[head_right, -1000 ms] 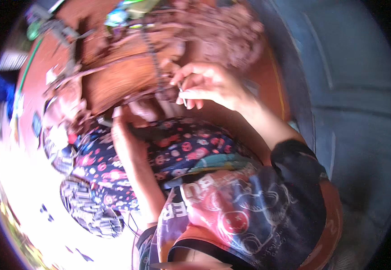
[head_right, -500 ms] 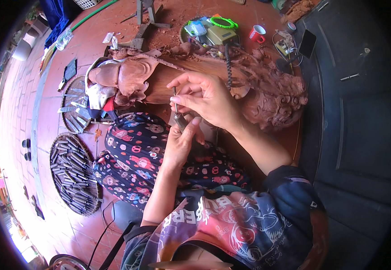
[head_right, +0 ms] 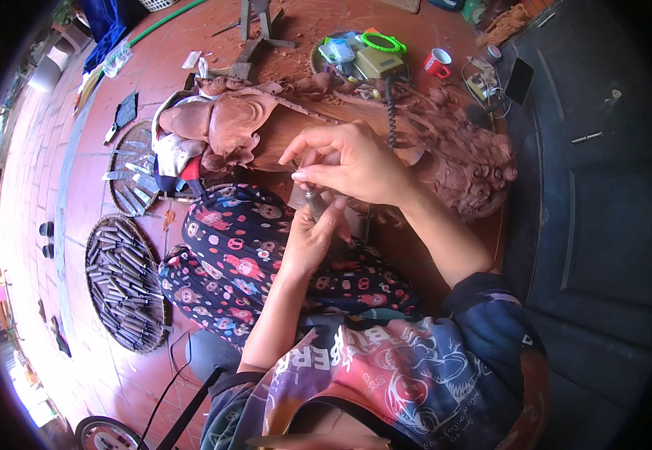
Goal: The person uses a rotary carving tool to shape and smooth a large wooden sculpture, focusing on detailed areas. They occasionally pause to brush away wood shavings and switch to a hand chisel for finer adjustments.
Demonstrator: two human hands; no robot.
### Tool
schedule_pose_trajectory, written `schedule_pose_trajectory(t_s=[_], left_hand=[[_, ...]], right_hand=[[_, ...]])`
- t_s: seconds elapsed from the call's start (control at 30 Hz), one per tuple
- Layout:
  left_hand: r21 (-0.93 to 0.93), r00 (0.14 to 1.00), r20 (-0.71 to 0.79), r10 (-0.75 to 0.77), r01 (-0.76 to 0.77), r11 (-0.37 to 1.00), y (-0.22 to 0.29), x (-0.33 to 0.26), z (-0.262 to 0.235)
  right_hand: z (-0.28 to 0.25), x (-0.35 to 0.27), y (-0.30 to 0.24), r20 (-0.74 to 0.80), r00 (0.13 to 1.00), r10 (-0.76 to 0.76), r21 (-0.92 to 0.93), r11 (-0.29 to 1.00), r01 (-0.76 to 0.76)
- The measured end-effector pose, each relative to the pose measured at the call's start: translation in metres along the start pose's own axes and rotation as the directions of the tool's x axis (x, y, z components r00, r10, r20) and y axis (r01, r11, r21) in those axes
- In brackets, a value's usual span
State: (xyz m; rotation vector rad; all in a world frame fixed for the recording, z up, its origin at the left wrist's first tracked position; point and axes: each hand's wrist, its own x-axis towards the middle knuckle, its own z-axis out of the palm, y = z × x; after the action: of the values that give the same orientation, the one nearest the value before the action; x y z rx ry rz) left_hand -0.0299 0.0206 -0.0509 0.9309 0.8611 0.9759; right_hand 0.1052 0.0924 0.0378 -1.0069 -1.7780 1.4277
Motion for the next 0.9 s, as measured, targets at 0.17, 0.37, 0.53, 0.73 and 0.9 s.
schedule_pose_trajectory(t_s=[0.17, 0.37, 0.53, 0.73, 0.9], left_hand=[[-0.042, 0.999, -0.018, 0.027, -0.027, 0.999, -0.003, -0.001, -0.001], [-0.354, 0.997, -0.028, 0.073, -0.078, 0.932, -0.004, 0.0, -0.017], [-0.735, 0.987, -0.069, 0.145, -0.148, 0.662, 0.009, 0.002, -0.014], [-0.447, 0.911, 0.178, 0.373, -0.263, 0.855, 0.041, -0.008, -0.029], [-0.594, 0.805, 0.145, 0.576, -0.395, 0.701, 0.047, -0.007, -0.022]], right_hand=[[0.002, -0.003, -0.003, 0.054, 0.998, -0.04, -0.286, 0.957, 0.054], [0.018, -0.03, 0.029, -0.234, 0.97, -0.07, -0.088, 0.995, 0.051], [0.044, -0.07, 0.048, -0.048, 0.958, 0.281, 0.069, 0.958, -0.278], [0.028, -0.062, 0.044, 0.607, 0.791, -0.075, 0.769, 0.304, -0.562], [0.037, -0.053, 0.016, 0.679, 0.731, -0.069, 0.722, 0.244, -0.648]])
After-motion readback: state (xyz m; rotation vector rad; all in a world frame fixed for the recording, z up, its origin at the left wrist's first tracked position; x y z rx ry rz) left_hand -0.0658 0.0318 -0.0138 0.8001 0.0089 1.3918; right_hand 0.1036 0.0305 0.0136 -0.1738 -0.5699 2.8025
